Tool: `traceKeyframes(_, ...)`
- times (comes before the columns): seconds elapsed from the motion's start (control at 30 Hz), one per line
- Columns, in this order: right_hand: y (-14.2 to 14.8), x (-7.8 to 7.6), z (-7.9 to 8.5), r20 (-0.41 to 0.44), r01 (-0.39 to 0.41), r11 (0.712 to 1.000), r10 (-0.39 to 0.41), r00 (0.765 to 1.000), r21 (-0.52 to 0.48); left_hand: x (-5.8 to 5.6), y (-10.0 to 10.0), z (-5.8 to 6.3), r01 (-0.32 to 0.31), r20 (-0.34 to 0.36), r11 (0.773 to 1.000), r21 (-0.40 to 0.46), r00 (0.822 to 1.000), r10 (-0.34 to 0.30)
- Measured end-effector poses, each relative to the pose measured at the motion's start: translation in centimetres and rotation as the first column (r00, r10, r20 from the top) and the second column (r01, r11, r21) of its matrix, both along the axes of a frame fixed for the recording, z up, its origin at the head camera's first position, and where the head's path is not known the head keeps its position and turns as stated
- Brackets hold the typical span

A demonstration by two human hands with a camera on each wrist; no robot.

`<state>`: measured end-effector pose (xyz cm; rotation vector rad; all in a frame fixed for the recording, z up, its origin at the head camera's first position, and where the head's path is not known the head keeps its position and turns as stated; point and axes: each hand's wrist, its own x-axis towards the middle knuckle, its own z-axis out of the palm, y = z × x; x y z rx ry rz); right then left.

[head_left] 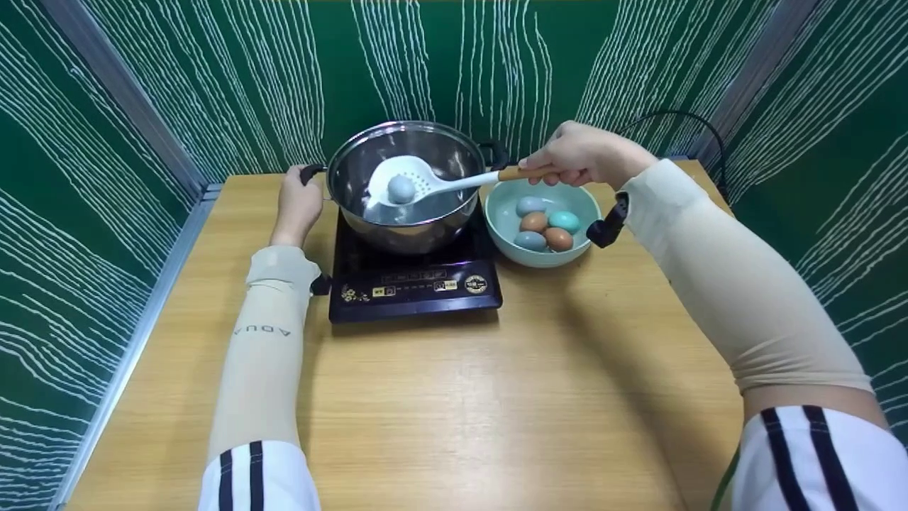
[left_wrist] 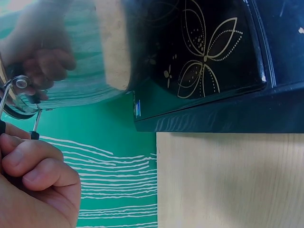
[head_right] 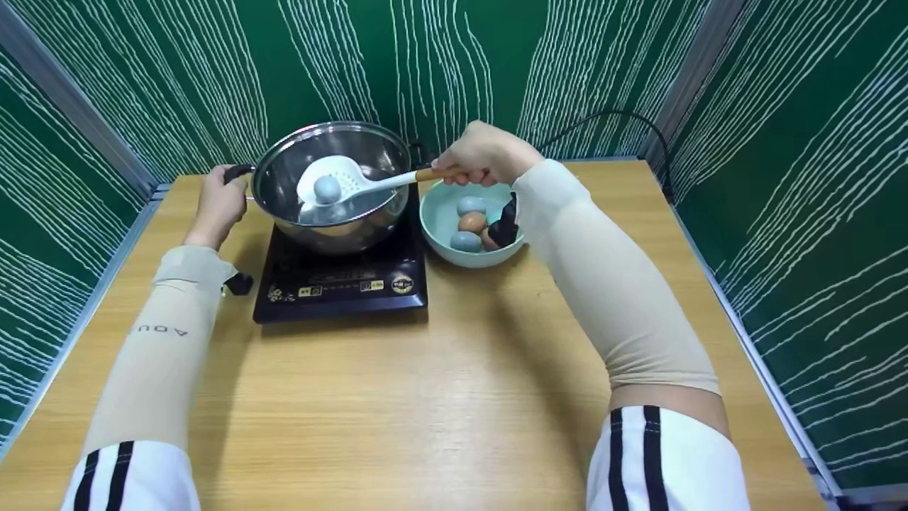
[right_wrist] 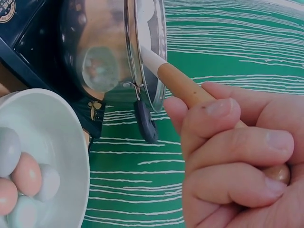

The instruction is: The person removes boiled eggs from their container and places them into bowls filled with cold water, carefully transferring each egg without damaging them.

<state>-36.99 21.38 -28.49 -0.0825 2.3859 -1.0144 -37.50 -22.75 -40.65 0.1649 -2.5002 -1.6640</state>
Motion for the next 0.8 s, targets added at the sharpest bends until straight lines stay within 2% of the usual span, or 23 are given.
traceKeyframes(0.43, 2.5, 0.9, 0.7, -0.022, 0.071, 0.997, -0.071, 0.997, -0.001, 0.0, 0.0, -0.1, -0.005, -0.014, 1.000, -0.009, 1.000, 0.005)
traceKeyframes(0.8, 4.1, 1.6, 1.6, -0.058, 0.115, 0.993, -0.116, 0.992, -0.012, 0.1, 0.0, 0.1, 0.000, 0.027, 1.000, -0.017, 1.000, 0.000)
